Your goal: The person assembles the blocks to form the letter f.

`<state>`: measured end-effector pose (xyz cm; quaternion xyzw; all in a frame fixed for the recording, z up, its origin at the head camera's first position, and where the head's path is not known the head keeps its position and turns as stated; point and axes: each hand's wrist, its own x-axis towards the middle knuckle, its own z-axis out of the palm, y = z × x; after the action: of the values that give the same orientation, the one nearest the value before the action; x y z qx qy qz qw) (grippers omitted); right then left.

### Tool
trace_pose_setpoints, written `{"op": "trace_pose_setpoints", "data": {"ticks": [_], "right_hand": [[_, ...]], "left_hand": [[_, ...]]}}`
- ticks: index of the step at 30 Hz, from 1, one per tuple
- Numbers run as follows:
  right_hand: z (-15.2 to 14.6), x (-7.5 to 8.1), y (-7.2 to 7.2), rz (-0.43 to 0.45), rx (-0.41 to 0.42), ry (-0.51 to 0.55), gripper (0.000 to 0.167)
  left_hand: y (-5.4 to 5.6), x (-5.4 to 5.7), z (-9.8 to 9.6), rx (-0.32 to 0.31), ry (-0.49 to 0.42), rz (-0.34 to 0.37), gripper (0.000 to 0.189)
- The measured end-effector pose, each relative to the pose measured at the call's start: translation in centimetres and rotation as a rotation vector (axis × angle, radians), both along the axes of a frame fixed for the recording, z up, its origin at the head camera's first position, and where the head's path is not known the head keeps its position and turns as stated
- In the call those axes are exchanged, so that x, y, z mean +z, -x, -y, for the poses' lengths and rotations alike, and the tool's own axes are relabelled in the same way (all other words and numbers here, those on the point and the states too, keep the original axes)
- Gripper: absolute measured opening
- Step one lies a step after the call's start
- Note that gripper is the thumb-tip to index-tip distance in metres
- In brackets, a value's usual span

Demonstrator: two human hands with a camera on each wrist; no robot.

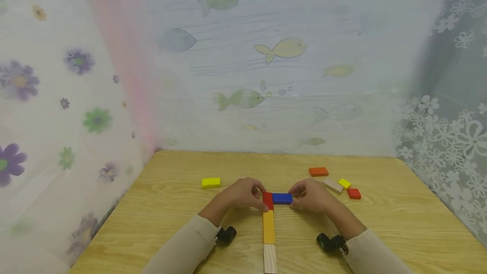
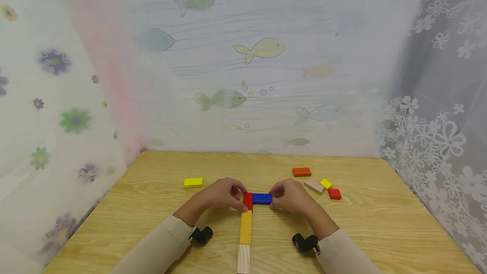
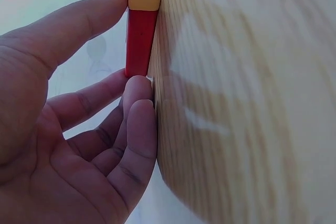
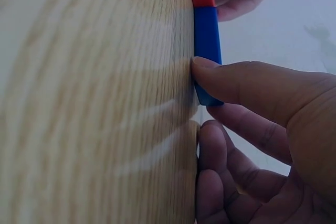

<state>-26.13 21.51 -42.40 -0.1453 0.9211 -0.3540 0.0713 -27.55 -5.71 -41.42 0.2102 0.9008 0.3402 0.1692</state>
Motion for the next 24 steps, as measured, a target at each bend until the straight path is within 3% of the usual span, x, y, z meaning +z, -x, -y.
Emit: {"op": "trace_pose_setpoints", "data": {"ticks": [14,24], "right_hand": [[-0.01,-0.37,-0.04,-0.002,0.0,0.007,0.031],[0.41,-0.21,-0.2,0.002,-0.025,0.006,0.03]], "left_hand": [[0.08,-0.35,0.18,-0.013,0.022,-0.012,0.054],[-0.21,0.1,0.51,-0.031,0.005,-0.016,0.054]]}}
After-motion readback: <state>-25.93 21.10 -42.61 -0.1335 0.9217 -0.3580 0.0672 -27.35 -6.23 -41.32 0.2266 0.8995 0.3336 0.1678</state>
